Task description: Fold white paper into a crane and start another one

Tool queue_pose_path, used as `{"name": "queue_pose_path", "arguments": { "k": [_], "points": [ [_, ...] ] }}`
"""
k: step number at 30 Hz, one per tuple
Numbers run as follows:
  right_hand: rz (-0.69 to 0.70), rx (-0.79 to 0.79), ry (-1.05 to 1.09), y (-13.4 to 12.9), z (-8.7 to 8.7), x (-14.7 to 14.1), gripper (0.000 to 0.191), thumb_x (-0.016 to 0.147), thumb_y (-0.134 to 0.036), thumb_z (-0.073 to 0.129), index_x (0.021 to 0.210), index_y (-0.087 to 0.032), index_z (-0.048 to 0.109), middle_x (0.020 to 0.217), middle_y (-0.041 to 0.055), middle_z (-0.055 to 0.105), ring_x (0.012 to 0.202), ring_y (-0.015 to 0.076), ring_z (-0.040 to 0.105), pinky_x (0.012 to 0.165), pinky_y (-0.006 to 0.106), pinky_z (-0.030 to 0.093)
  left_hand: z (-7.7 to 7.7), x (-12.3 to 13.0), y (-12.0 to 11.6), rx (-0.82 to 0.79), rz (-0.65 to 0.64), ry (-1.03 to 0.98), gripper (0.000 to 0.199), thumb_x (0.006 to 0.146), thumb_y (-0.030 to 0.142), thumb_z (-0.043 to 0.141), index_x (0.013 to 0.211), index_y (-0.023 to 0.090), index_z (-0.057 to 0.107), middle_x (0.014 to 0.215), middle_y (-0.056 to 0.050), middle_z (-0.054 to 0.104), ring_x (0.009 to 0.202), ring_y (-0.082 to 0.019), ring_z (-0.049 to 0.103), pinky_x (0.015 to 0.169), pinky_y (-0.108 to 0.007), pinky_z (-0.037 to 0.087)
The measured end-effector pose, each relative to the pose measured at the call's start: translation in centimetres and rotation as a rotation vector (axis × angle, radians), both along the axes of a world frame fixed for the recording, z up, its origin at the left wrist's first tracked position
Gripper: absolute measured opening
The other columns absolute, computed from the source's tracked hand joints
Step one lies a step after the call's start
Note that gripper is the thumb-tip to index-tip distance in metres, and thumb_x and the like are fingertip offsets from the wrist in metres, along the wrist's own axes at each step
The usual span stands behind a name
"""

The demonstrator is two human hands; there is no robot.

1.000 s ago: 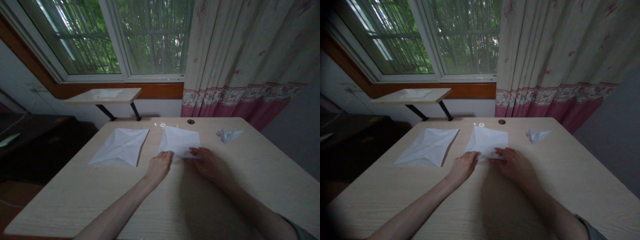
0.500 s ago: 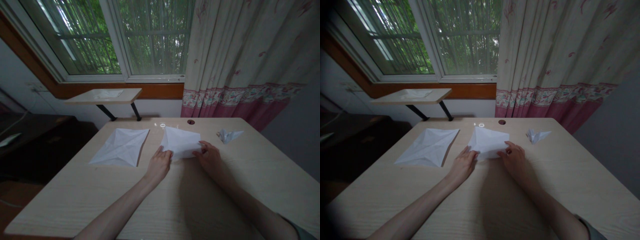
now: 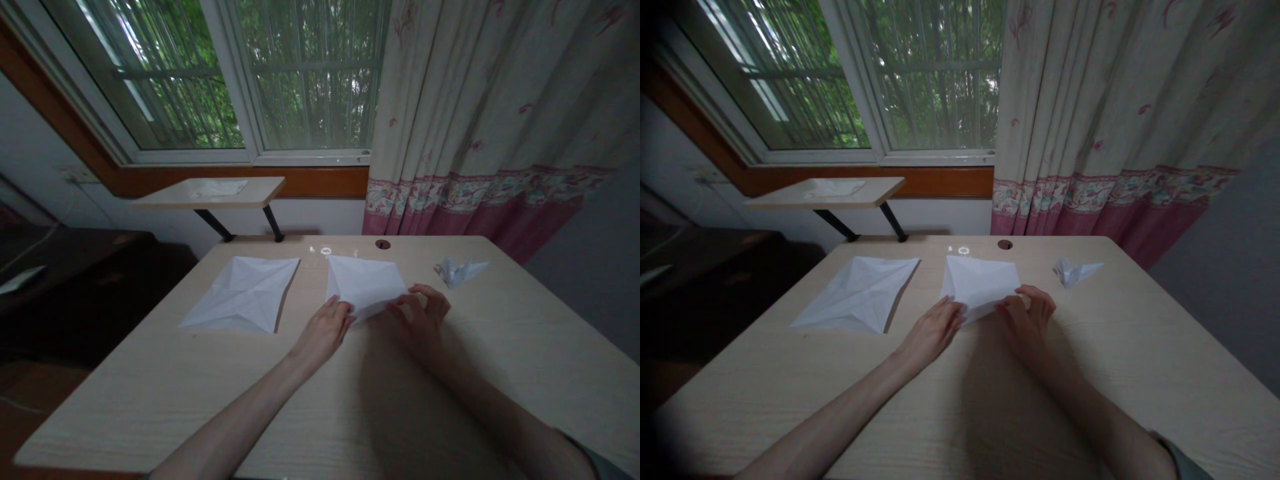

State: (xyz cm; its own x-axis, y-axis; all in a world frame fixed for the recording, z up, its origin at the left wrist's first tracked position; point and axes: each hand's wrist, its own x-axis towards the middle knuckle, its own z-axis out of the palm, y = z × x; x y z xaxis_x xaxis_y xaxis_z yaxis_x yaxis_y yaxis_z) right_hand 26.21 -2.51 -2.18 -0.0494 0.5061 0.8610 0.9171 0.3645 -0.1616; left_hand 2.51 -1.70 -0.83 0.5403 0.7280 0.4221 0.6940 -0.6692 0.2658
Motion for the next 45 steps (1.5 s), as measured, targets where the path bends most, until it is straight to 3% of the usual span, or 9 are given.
{"name": "queue_pose_path", "arguments": {
  "k": [4, 11, 23, 28, 32, 37, 40, 45],
  "points": [
    [0.012, -0.046, -0.065, -0.1, 0.0, -0.1, 0.008, 0.093, -0.030, 0.063, 0.099, -0.025, 0.059, 0.120, 0.0095, 0.052, 0.114, 0.0284, 0.051, 0.098, 0.047, 0.034, 0.5, 0.0, -0.3, -0.024, -0.016, -0.008, 0.012, 0.102, 0.027, 0.048, 0.108, 0.018, 0.053, 0.103, -0.010, 0.070, 0.113, -0.026, 0.066, 0.099, -0.042, 0.055],
    [0.042, -0.109, -0.127, 0.4, -0.6, -0.3, 0.027, 0.095, -0.033, 0.059, 0.121, -0.024, 0.054, 0.131, 0.0147, 0.051, 0.123, 0.0319, 0.049, 0.101, 0.049, 0.035, 0.8, 0.0, -1.0, -0.145, -0.083, -0.100, 0.022, 0.100, 0.031, 0.051, 0.118, 0.018, 0.052, 0.110, -0.009, 0.069, 0.096, -0.022, 0.071, 0.086, -0.035, 0.058],
    [0.183, -0.281, -0.134, 0.8, -1.8, 0.1, 0.041, 0.096, -0.027, 0.050, 0.137, -0.022, 0.044, 0.141, 0.0179, 0.045, 0.133, 0.0337, 0.043, 0.105, 0.056, 0.044, 0.8, 0.0, -1.3, -0.344, -0.159, -0.160, 0.029, 0.095, 0.019, 0.048, 0.124, 0.020, 0.054, 0.110, -0.005, 0.072, 0.095, -0.017, 0.072, 0.089, -0.030, 0.056],
    [0.233, -0.295, -0.136, 0.8, -1.7, 0.0, 0.044, 0.096, -0.023, 0.048, 0.140, -0.020, 0.044, 0.143, 0.0194, 0.044, 0.136, 0.0335, 0.042, 0.106, 0.057, 0.044, 0.4, -0.2, -0.9, -0.226, -0.178, -0.084, 0.035, 0.092, 0.017, 0.051, 0.126, 0.019, 0.053, 0.122, -0.008, 0.067, 0.116, -0.022, 0.064, 0.102, -0.038, 0.051],
    [0.261, -0.319, -0.143, 0.7, -1.5, 0.0, 0.046, 0.096, -0.023, 0.049, 0.141, -0.020, 0.044, 0.145, 0.0192, 0.043, 0.139, 0.0328, 0.040, 0.109, 0.057, 0.043, 0.4, -0.3, -0.5, -0.109, -0.115, 0.022, 0.043, 0.087, 0.019, 0.056, 0.130, 0.017, 0.052, 0.130, -0.010, 0.064, 0.127, -0.026, 0.056, 0.118, -0.049, 0.035],
    [0.318, -0.373, -0.136, 0.6, -1.3, 0.0, 0.050, 0.096, -0.022, 0.047, 0.145, -0.023, 0.038, 0.151, 0.0176, 0.037, 0.142, 0.0317, 0.036, 0.110, 0.058, 0.041, 0.3, -0.4, -0.3, -0.077, -0.098, 0.113, 0.044, 0.091, 0.021, 0.052, 0.134, 0.015, 0.051, 0.141, -0.011, 0.058, 0.134, -0.024, 0.051, 0.123, -0.049, 0.023],
    [0.344, -0.384, -0.129, 0.6, -1.2, 0.0, 0.051, 0.095, -0.019, 0.047, 0.145, -0.023, 0.038, 0.152, 0.0175, 0.036, 0.144, 0.0306, 0.034, 0.110, 0.056, 0.042, 0.3, -0.2, -0.4, -0.085, -0.086, 0.158, 0.041, 0.094, 0.021, 0.049, 0.134, 0.014, 0.053, 0.141, -0.011, 0.058, 0.133, -0.023, 0.052, 0.122, -0.047, 0.024],
    [0.375, -0.390, -0.138, 0.6, -1.1, 0.0, 0.053, 0.094, -0.017, 0.048, 0.146, -0.022, 0.038, 0.154, 0.0181, 0.035, 0.144, 0.0308, 0.033, 0.109, 0.058, 0.043, 1.1, 0.0, -0.5, -0.094, -0.057, 0.189, 0.035, 0.096, 0.022, 0.047, 0.129, 0.016, 0.058, 0.136, -0.011, 0.062, 0.125, -0.024, 0.058, 0.112, -0.044, 0.038]
  ]
}}
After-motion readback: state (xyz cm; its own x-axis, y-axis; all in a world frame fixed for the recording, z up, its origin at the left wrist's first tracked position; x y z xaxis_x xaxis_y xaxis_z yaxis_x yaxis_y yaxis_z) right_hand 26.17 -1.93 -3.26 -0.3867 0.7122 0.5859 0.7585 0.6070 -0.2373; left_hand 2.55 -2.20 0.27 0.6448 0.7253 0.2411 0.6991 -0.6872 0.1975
